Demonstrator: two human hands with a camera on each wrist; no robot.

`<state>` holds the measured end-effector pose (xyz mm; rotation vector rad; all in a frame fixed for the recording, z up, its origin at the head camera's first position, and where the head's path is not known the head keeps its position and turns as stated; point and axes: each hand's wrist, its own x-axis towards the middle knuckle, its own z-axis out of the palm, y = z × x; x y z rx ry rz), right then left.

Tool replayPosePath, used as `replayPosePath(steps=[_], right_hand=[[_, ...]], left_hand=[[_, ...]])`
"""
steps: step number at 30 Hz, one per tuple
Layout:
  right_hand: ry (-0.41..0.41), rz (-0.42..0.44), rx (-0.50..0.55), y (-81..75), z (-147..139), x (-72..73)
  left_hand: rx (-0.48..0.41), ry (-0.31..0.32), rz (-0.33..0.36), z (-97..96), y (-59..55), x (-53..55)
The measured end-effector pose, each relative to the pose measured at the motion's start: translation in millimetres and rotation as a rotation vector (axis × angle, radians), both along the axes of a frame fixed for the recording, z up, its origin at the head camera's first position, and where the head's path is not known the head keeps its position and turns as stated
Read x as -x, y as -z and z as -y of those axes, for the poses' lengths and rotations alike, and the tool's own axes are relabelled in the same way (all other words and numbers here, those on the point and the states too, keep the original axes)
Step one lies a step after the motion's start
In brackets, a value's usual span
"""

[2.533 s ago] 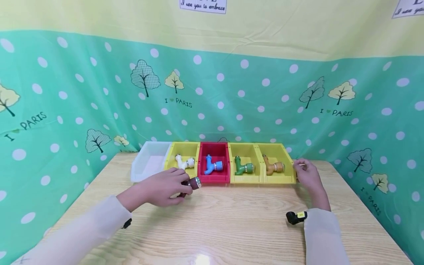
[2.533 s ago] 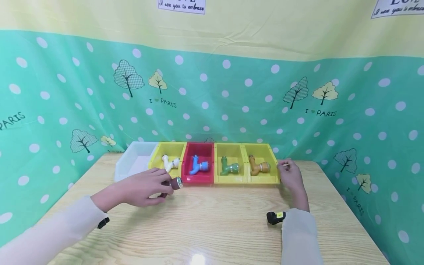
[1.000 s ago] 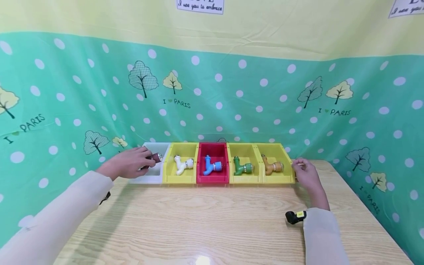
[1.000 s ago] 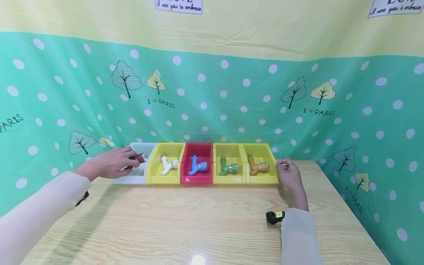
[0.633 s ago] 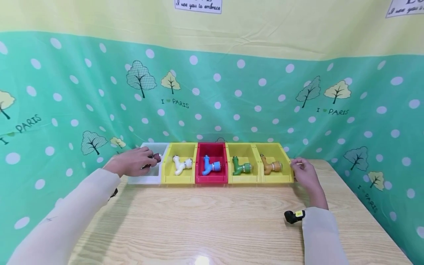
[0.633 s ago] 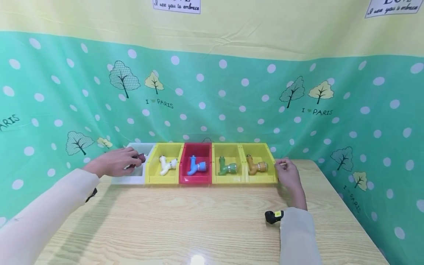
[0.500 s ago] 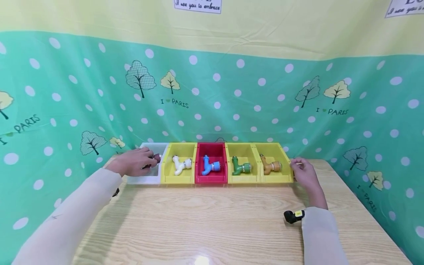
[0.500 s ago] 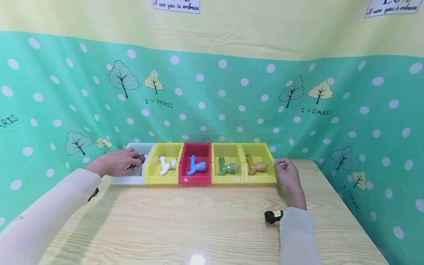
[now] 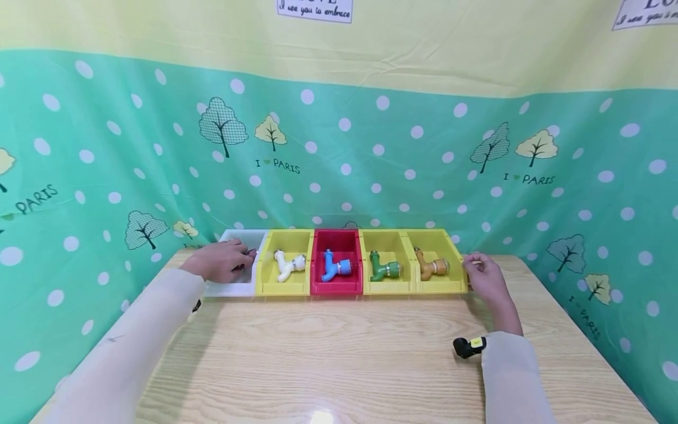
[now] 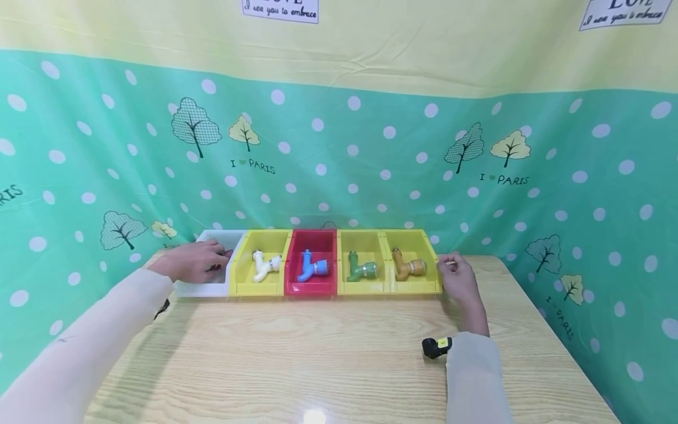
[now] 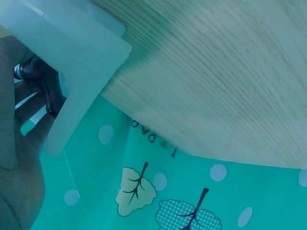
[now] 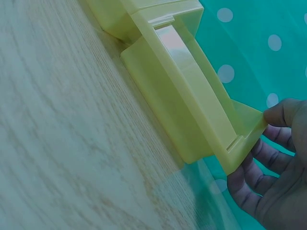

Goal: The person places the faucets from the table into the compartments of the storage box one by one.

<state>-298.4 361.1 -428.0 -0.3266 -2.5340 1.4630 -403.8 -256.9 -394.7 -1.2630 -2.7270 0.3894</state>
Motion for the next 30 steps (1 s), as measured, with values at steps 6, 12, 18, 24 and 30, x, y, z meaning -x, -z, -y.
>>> replayPosePath(steps=[6,12,18,24,30], right_hand=[[-0.007,-0.004,0.012,0.6,0,-0.4],[-0.008,-0.006,0.027,1.6,-1,0.6],[-0.005,-0.003,0.031,1.9,-2,0.6],[-0.001,-0.005,0.017,2.3,0,0.4],[-0.002,-0.011,0.006,2.2,0,0.1]], left_hand=[[0.006,-0.022,0.039,-1.7,3.7,2.7],[0.001,-0.033,0.059,-0.5,7.9,4.9],[0.033,-0.132,0.133,-7.2,4.5,3.1],[0.034,-0.177,0.163,-10.6,2.4,1.0],[-0.004,-0.165,0.182,-12.4,-1.4,-3.3]])
